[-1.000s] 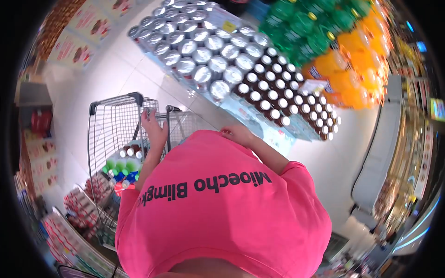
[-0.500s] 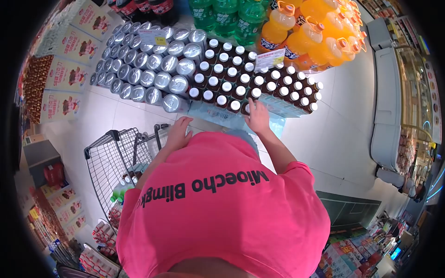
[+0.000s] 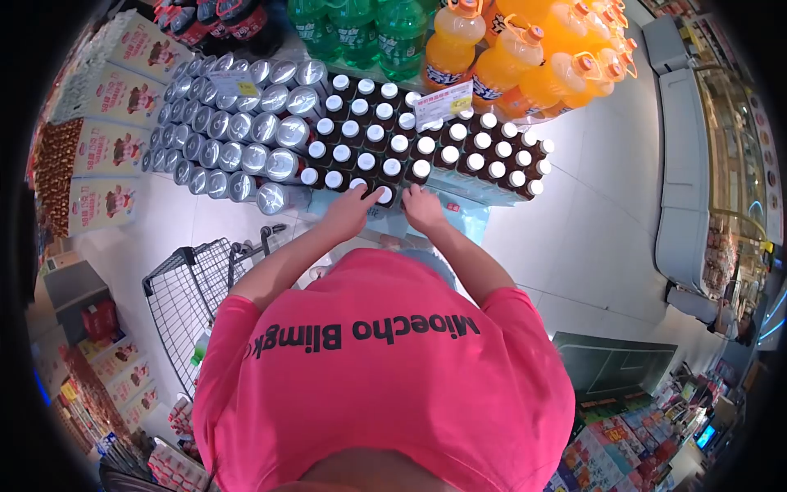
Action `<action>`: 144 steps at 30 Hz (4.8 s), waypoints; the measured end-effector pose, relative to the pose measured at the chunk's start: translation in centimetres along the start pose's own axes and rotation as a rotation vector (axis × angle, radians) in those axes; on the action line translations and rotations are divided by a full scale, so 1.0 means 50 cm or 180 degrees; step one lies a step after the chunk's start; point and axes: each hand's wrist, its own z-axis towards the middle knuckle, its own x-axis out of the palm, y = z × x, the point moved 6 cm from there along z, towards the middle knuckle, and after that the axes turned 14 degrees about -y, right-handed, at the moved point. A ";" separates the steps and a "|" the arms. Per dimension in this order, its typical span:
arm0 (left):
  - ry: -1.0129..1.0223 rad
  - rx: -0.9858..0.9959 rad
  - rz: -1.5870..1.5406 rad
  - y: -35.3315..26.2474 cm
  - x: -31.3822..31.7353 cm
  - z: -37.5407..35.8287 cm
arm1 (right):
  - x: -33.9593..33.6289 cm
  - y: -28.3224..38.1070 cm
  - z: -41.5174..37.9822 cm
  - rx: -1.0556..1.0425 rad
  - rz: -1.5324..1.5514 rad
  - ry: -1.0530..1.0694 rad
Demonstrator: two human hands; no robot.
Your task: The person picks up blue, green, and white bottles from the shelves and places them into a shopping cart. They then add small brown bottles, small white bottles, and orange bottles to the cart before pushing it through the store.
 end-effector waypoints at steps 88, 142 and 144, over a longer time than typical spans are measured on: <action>-0.2772 -0.7067 0.0854 0.710 -0.105 -1.382 | 0.562 1.860 -0.080 -0.5855 0.1472 0.2500; -0.1480 -1.0951 0.3008 -0.405 -0.125 -1.555 | 0.226 1.366 0.108 -0.6118 0.1794 0.0990; -0.1416 -1.0980 0.3030 -0.400 -0.127 -1.542 | 0.234 1.388 0.120 -0.6094 0.1825 0.0978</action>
